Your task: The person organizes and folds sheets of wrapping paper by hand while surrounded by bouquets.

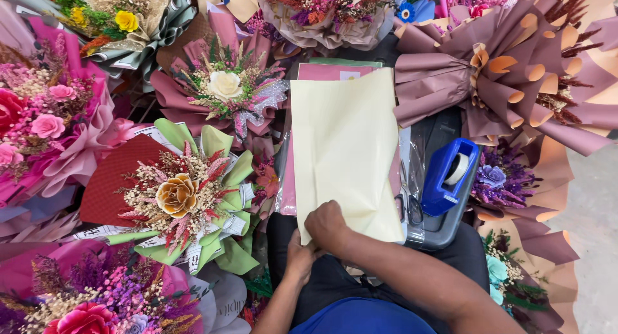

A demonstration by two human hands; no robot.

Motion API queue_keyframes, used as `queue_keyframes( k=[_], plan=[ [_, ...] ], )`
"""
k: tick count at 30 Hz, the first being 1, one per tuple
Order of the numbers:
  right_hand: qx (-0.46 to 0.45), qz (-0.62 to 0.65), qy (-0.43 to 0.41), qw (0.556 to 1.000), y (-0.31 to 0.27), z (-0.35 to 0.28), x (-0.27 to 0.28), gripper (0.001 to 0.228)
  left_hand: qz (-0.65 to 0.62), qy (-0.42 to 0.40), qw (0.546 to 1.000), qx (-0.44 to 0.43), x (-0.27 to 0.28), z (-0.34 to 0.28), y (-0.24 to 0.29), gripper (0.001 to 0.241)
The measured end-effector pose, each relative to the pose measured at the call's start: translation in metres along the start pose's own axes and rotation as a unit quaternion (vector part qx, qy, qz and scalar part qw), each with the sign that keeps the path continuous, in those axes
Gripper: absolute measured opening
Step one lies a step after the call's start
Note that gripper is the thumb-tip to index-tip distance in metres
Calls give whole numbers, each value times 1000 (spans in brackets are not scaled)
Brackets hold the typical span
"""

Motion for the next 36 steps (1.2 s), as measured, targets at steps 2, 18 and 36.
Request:
queue_keyframes(
  k=[2, 18, 36],
  plan=[
    [12, 13, 18, 1000, -16, -2, 0, 17, 78, 40, 996, -32, 9, 0, 7, 69],
    [59, 495, 89, 862, 32, -52, 19, 64, -133, 12, 990, 46, 2, -2, 14, 65],
    [5, 955, 109, 275, 139, -15, -124, 46, 44, 62, 992, 106, 32, 23, 4, 27]
  ],
)
Point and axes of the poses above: each hand's wrist, its own z-axis towards the middle knuckle, its own x-axis out of the back of the hand, y = z × x, the point moved 10 cm from there along z, towards the middle knuckle, and after that the axes turned 8 degrees about -y, right-handed, at the moved point
